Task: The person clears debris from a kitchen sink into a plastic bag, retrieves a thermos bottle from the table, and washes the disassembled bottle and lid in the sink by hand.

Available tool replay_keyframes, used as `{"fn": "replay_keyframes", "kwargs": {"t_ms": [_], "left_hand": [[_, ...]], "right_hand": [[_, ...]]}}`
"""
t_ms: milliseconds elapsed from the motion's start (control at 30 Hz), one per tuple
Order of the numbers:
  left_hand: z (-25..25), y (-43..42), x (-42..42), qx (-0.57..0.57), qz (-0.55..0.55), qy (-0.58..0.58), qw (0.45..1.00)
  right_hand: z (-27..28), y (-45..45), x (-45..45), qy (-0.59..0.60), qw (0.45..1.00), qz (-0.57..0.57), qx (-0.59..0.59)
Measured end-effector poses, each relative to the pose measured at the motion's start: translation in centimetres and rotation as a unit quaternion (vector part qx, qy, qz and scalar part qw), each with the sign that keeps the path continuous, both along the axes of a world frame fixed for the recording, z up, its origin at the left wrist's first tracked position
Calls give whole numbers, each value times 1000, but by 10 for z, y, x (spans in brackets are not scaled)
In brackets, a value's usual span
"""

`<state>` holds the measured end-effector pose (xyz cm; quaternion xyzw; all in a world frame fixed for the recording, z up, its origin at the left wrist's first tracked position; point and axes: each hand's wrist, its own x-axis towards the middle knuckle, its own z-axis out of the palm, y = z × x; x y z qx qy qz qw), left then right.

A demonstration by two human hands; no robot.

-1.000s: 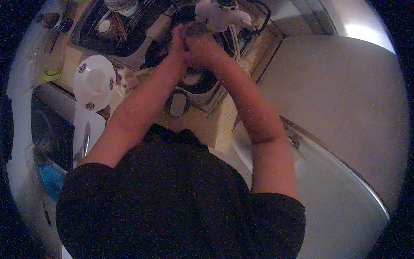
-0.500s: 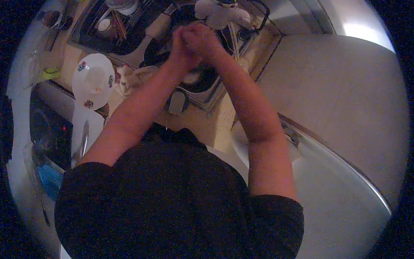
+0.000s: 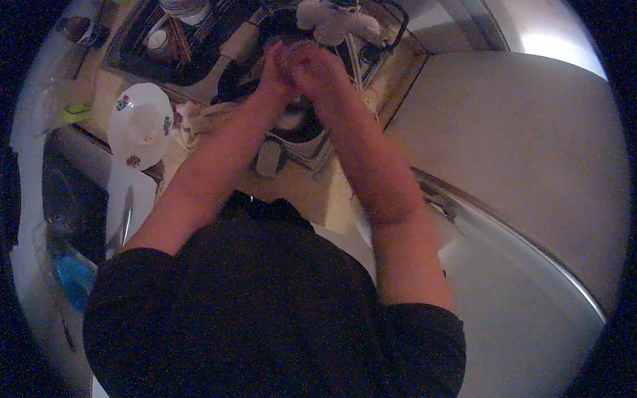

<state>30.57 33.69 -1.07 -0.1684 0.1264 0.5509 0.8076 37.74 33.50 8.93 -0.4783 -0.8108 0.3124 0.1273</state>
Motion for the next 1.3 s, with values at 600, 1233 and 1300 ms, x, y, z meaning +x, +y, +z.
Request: {"fn": "replay_keyframes", "kwargs": {"t_ms": [600,1233,1300], "left_hand": [[38,-16,16,-32,-25,47,998],[18,-3,-4,-73,-37,-31,996],[17,-2,-3,-93,-19,-33,995]], "right_hand": [[-91,69,3,-363,911,192,-32],[-151,93,-8,-321,938,105,-82],[-135,95,-10,-362,916,113,-135]]}}
